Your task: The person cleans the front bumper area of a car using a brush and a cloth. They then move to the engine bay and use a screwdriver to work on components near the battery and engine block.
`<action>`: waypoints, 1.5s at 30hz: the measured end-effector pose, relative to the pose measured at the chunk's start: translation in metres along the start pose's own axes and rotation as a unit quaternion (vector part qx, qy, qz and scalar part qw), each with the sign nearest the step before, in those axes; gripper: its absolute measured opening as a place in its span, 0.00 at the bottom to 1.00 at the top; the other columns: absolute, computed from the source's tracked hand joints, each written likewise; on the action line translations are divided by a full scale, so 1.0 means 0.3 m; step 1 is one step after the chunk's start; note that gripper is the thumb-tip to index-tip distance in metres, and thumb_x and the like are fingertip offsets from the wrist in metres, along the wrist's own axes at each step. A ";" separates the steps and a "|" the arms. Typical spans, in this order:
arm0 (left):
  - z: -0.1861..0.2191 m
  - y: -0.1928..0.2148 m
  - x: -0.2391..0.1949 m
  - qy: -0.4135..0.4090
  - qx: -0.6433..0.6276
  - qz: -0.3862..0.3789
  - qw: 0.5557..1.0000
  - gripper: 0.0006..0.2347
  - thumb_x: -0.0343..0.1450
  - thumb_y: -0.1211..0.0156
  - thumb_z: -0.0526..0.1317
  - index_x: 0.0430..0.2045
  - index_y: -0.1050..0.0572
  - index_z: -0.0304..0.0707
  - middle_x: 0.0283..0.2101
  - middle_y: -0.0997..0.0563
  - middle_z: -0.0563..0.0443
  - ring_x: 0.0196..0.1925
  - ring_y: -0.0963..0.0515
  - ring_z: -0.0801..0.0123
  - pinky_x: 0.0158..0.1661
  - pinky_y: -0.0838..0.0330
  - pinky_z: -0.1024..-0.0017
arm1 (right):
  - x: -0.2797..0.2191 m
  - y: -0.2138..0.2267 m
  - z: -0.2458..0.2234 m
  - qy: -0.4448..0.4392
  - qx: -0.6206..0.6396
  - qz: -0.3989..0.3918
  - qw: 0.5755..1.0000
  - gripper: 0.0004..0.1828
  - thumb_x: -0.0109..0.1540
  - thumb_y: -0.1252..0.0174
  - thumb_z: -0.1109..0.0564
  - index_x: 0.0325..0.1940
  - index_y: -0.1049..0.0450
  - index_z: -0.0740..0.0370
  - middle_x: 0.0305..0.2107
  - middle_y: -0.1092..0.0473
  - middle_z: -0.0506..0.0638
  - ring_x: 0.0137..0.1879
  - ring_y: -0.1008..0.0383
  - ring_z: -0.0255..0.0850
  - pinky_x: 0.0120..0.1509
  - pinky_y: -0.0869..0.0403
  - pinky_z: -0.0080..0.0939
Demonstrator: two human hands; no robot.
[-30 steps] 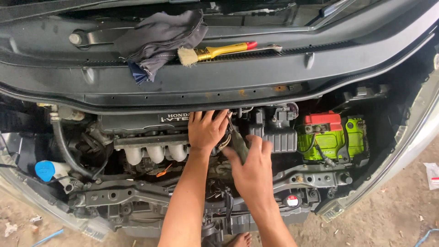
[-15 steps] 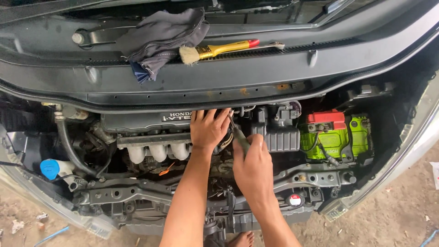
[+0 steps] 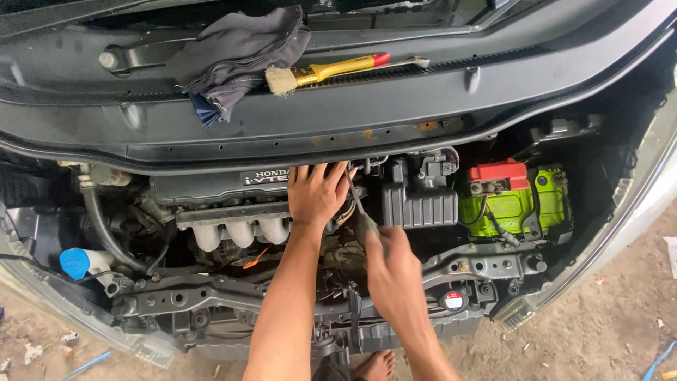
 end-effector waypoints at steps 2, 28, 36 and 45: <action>0.001 -0.013 -0.019 -0.014 0.003 -0.013 1.000 0.10 0.72 0.42 0.55 0.43 0.17 0.68 0.51 0.20 0.56 0.56 0.21 0.51 0.53 0.27 0.58 | -0.048 0.039 0.045 -0.039 0.014 0.039 0.998 0.26 0.67 0.51 0.43 0.61 0.30 0.61 0.42 0.22 0.69 0.47 0.15 0.59 0.44 0.17 0.60; 0.036 -0.153 -0.144 -0.025 0.037 -0.118 0.992 0.18 0.69 0.37 0.56 0.54 0.24 0.77 0.63 0.30 0.38 0.66 0.31 0.35 0.57 0.33 0.41 | 0.120 0.040 0.005 0.032 0.008 0.081 0.996 0.23 0.71 0.56 0.43 0.53 0.28 0.65 0.39 0.25 0.66 0.51 0.23 0.65 0.48 0.20 0.65; 0.037 -0.129 -0.116 -0.016 0.030 -0.133 0.991 0.15 0.68 0.36 0.56 0.50 0.21 0.76 0.61 0.28 0.39 0.65 0.30 0.36 0.56 0.34 0.39 | 0.130 0.033 0.023 0.061 0.015 0.069 0.996 0.21 0.69 0.45 0.51 0.56 0.39 0.70 0.46 0.31 0.69 0.54 0.27 0.73 0.42 0.20 0.73; 0.036 -0.122 -0.109 -0.014 0.020 -0.137 0.990 0.14 0.69 0.39 0.56 0.50 0.21 0.74 0.59 0.27 0.39 0.64 0.29 0.36 0.56 0.34 0.38 | 0.115 0.032 0.021 0.097 0.030 0.104 0.989 0.27 0.65 0.39 0.56 0.60 0.42 0.71 0.45 0.33 0.72 0.54 0.28 0.76 0.43 0.22 0.77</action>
Point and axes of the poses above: each hand's wrist, its own x-axis towards the middle knuckle, its own y-axis out of the back of the hand, z = x × y, the point moved 7 cm from there along x, towards the middle knuckle
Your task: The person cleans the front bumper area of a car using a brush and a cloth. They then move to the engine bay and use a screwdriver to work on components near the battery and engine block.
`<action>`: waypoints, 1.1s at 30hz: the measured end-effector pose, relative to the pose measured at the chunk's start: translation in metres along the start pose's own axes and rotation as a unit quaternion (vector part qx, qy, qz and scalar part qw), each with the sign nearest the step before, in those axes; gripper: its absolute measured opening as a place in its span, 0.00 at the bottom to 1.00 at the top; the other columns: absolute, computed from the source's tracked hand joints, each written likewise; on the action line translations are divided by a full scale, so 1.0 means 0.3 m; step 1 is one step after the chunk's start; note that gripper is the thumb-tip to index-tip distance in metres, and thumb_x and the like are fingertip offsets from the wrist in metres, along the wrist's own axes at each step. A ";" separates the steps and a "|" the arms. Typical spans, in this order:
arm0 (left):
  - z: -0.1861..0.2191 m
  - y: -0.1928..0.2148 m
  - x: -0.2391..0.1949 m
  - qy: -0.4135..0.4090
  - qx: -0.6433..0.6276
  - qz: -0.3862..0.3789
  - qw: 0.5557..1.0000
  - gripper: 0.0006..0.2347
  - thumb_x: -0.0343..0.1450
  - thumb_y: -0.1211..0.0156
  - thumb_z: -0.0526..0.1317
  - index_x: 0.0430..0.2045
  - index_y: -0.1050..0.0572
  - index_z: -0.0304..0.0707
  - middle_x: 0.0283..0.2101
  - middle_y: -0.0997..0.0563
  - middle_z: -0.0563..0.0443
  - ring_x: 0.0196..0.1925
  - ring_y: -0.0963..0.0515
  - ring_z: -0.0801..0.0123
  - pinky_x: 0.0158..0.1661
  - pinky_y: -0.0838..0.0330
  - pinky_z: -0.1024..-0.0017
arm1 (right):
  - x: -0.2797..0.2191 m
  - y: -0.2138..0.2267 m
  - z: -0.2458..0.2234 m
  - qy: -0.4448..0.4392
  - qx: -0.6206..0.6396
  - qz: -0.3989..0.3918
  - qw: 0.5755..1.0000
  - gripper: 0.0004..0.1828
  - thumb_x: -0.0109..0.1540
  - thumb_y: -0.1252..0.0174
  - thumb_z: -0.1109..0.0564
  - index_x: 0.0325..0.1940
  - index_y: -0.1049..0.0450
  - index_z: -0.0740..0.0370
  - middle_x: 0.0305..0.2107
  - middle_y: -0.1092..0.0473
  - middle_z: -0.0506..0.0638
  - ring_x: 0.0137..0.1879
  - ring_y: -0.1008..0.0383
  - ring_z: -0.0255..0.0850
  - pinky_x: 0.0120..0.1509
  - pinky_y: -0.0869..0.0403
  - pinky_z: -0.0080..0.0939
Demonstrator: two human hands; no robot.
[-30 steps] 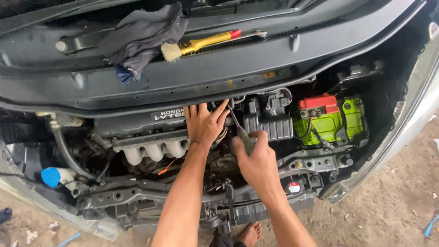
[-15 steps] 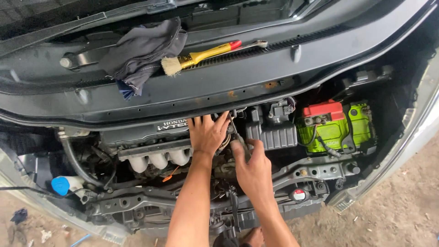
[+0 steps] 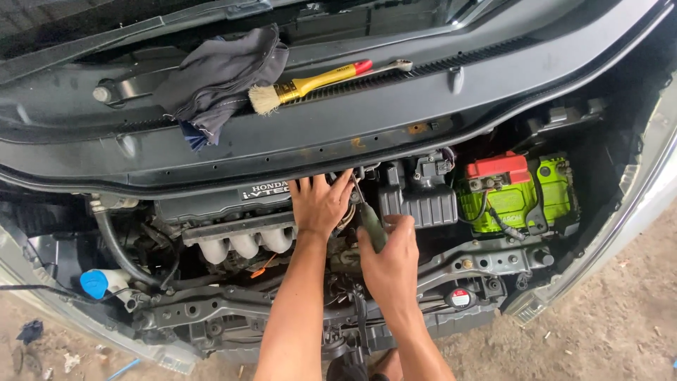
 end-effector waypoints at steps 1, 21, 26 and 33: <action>-0.001 -0.012 -0.011 0.000 0.005 0.003 1.000 0.14 0.70 0.39 0.56 0.51 0.21 0.75 0.61 0.28 0.39 0.65 0.30 0.35 0.57 0.35 0.38 | -0.004 -0.004 0.005 -0.023 -0.011 0.009 1.000 0.20 0.68 0.46 0.50 0.58 0.39 0.66 0.40 0.28 0.68 0.49 0.24 0.69 0.41 0.20 0.69; 0.027 0.251 0.179 0.009 0.016 -0.126 0.992 0.14 0.75 0.46 0.60 0.53 0.20 0.76 0.25 0.25 0.54 0.30 0.29 0.57 0.36 0.33 0.53 | 0.022 0.033 0.056 -0.030 -0.047 0.005 0.998 0.25 0.63 0.38 0.50 0.57 0.38 0.63 0.49 0.32 0.59 0.52 0.29 0.55 0.50 0.29 0.53; 0.026 0.261 0.173 0.010 0.001 -0.088 0.996 0.13 0.74 0.43 0.59 0.51 0.19 0.77 0.24 0.26 0.53 0.28 0.30 0.55 0.33 0.35 0.54 | 0.014 0.024 0.055 -0.055 -0.068 -0.019 0.996 0.21 0.70 0.56 0.40 0.46 0.32 0.61 0.25 0.24 0.60 0.26 0.29 0.56 0.33 0.35 0.53; 0.020 0.251 0.171 0.017 -0.018 -0.073 0.997 0.13 0.75 0.44 0.59 0.51 0.19 0.74 0.26 0.26 0.52 0.28 0.31 0.53 0.35 0.35 0.52 | 0.032 0.015 0.074 -0.017 -0.075 -0.017 0.997 0.20 0.66 0.44 0.45 0.51 0.35 0.62 0.44 0.28 0.59 0.44 0.27 0.56 0.41 0.32 0.54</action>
Point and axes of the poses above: each hand's wrist, its own x-axis towards the middle knuckle, its own y-axis out of the back of the hand, z = x × y, the point moved 7 cm from there along x, towards the middle knuckle
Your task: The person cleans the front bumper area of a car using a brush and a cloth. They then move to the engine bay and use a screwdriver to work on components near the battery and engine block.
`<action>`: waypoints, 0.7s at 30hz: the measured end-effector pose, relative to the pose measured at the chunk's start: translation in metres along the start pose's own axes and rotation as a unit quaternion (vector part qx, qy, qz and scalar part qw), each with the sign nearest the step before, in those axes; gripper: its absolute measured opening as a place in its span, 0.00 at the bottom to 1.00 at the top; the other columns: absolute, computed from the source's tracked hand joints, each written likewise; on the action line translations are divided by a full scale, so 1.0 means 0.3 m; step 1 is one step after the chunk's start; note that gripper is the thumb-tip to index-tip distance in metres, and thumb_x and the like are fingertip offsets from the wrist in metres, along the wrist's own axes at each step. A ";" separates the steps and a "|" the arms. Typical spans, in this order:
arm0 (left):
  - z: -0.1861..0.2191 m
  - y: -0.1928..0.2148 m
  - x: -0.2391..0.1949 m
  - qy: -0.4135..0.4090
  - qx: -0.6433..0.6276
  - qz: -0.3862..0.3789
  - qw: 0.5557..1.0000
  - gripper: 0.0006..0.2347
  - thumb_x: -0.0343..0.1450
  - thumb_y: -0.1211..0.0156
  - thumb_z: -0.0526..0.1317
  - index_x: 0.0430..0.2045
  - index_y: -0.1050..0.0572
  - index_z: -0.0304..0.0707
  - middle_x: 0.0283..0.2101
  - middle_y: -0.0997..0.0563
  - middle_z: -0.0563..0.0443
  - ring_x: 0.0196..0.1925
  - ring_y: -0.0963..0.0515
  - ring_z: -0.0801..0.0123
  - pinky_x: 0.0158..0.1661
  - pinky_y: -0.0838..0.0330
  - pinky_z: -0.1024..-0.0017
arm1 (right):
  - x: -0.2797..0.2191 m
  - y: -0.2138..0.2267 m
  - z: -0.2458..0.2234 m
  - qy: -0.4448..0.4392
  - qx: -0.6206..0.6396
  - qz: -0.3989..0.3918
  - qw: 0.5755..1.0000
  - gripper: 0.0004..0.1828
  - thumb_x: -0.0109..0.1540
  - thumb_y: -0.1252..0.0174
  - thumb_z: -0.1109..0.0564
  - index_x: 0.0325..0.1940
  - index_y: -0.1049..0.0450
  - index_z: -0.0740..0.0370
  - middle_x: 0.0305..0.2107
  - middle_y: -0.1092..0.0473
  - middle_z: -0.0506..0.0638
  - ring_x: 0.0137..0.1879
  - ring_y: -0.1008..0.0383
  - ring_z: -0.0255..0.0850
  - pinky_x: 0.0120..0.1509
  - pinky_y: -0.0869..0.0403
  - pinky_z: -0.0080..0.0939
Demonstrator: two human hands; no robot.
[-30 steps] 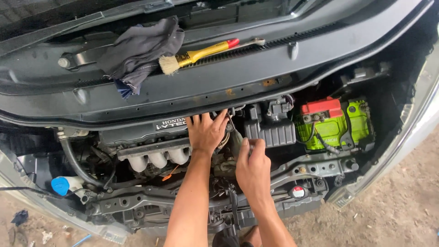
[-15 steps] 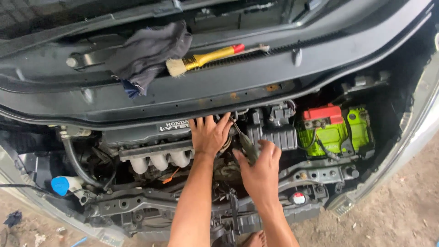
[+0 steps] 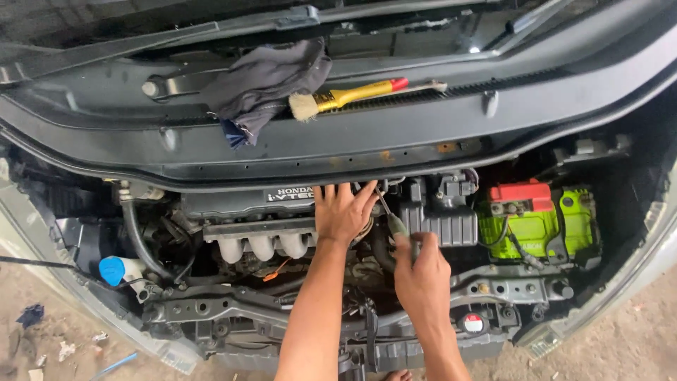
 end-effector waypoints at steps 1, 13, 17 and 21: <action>0.001 0.000 -0.004 0.001 -0.002 0.003 1.000 0.13 0.74 0.44 0.59 0.50 0.18 0.74 0.26 0.25 0.52 0.29 0.30 0.53 0.36 0.33 0.51 | 0.001 -0.008 0.011 -0.004 -0.005 -0.008 1.000 0.16 0.70 0.52 0.45 0.44 0.36 0.62 0.36 0.23 0.59 0.35 0.25 0.57 0.35 0.32 0.54; 0.004 0.031 0.003 -0.003 0.003 0.027 1.000 0.11 0.73 0.41 0.59 0.47 0.17 0.73 0.28 0.24 0.51 0.32 0.27 0.52 0.34 0.32 0.53 | -0.009 -0.014 -0.030 -0.043 -0.004 -0.027 0.999 0.19 0.70 0.54 0.43 0.43 0.35 0.61 0.28 0.23 0.58 0.28 0.26 0.58 0.34 0.34 0.54; 0.003 0.033 0.005 -0.002 -0.001 0.009 1.000 0.12 0.74 0.43 0.59 0.48 0.18 0.72 0.30 0.22 0.48 0.33 0.25 0.48 0.36 0.31 0.50 | 0.004 -0.031 0.001 0.024 -0.048 0.025 0.998 0.33 0.58 0.33 0.41 0.56 0.38 0.62 0.47 0.32 0.61 0.54 0.31 0.58 0.53 0.31 0.54; -0.002 -0.003 -0.006 0.003 -0.004 -0.010 1.000 0.13 0.74 0.44 0.60 0.51 0.20 0.74 0.26 0.26 0.51 0.29 0.29 0.53 0.36 0.31 0.51 | -0.008 -0.009 -0.045 -0.037 -0.004 -0.009 0.999 0.19 0.68 0.51 0.41 0.49 0.37 0.60 0.33 0.22 0.63 0.30 0.26 0.58 0.36 0.34 0.56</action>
Point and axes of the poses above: each hand's wrist, its own x-axis towards the middle knuckle, its own y-axis out of the back of the hand, z = x × y, the point moved 7 cm from there along x, towards the middle knuckle
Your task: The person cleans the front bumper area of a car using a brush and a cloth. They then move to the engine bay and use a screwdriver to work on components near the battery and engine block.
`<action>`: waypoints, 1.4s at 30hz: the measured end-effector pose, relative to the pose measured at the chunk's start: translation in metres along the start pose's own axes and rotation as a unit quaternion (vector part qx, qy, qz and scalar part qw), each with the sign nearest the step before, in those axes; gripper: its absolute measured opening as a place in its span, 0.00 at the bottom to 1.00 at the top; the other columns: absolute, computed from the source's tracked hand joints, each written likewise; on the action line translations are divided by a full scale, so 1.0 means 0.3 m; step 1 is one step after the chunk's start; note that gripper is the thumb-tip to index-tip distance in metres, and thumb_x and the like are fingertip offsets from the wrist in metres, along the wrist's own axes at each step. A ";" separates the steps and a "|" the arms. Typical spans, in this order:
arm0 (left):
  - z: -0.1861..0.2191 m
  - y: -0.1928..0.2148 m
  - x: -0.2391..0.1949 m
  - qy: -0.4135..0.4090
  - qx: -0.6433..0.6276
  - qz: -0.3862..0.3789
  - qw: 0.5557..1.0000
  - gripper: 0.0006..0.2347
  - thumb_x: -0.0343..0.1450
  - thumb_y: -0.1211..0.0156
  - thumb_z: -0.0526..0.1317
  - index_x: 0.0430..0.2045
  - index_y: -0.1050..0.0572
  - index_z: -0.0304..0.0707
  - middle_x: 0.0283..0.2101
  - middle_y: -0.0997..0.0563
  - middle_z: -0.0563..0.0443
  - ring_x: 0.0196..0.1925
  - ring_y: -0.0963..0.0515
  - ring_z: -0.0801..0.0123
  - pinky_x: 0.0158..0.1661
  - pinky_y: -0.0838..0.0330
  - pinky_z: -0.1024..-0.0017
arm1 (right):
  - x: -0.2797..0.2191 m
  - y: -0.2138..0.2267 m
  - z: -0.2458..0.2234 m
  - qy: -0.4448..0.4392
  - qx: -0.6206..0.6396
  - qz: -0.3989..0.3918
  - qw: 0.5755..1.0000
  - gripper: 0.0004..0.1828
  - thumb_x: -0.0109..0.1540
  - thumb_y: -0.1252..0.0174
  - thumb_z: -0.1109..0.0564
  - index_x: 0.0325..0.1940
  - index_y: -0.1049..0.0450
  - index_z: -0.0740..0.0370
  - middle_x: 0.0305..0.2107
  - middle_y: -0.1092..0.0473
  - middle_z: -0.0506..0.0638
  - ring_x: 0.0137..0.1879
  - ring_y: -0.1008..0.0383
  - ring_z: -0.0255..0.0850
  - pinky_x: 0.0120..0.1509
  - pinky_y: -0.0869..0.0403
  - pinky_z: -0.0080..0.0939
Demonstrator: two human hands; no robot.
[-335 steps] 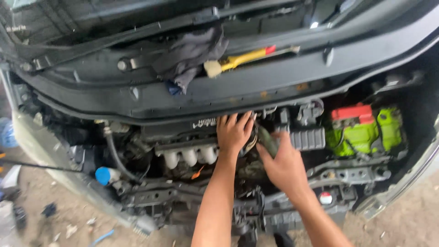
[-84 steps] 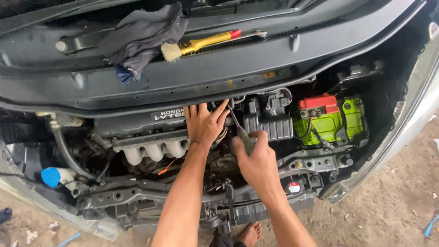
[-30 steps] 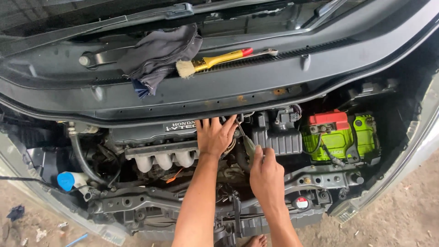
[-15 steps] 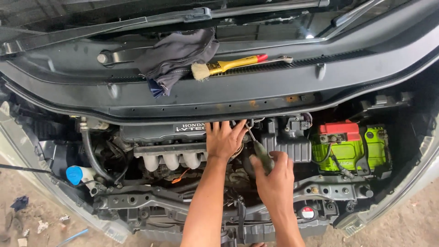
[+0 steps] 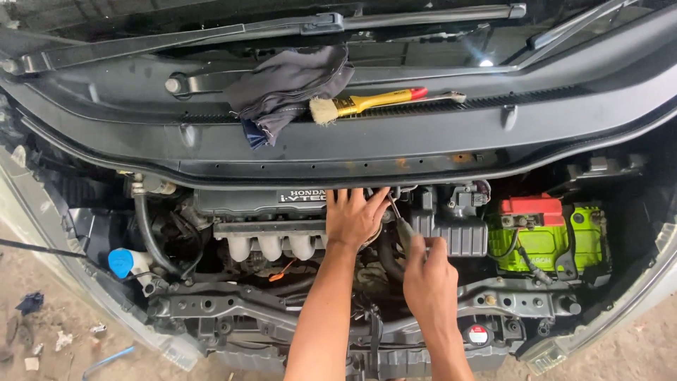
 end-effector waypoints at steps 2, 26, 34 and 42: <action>-0.002 -0.010 -0.004 0.004 -0.001 -0.007 1.000 0.13 0.74 0.43 0.60 0.50 0.19 0.74 0.26 0.27 0.52 0.29 0.28 0.54 0.37 0.30 0.49 | 0.005 0.003 0.004 0.005 -0.005 0.007 1.000 0.18 0.72 0.59 0.45 0.46 0.36 0.62 0.29 0.21 0.62 0.29 0.24 0.64 0.32 0.34 0.58; -0.014 -0.197 -0.092 -0.001 -0.014 0.087 0.996 0.14 0.70 0.42 0.55 0.50 0.22 0.73 0.53 0.27 0.40 0.56 0.25 0.38 0.52 0.32 0.37 | -0.019 -0.056 -0.017 0.049 -0.043 -0.010 0.998 0.22 0.68 0.44 0.45 0.58 0.34 0.62 0.38 0.22 0.65 0.48 0.19 0.60 0.43 0.18 0.58; -0.010 -0.178 -0.090 0.002 -0.035 0.050 0.998 0.18 0.72 0.48 0.62 0.54 0.24 0.69 0.57 0.30 0.37 0.58 0.26 0.37 0.53 0.33 0.37 | -0.156 0.132 0.032 -0.043 -0.025 0.016 0.999 0.26 0.66 0.46 0.41 0.61 0.27 0.59 0.44 0.23 0.66 0.55 0.23 0.65 0.55 0.25 0.67; 0.014 -0.104 -0.056 -0.023 -0.001 0.098 0.995 0.19 0.76 0.56 0.60 0.63 0.32 0.76 0.54 0.30 0.34 0.50 0.22 0.39 0.52 0.33 0.34 | -0.062 0.104 0.032 0.005 -0.034 0.024 0.999 0.25 0.66 0.45 0.41 0.59 0.27 0.61 0.40 0.23 0.68 0.51 0.22 0.66 0.50 0.24 0.63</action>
Point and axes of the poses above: each hand's wrist, its own x-axis towards the middle knuckle, its own y-axis out of the back of the hand, z = x × y, the point moved 7 cm from there along x, towards the middle knuckle
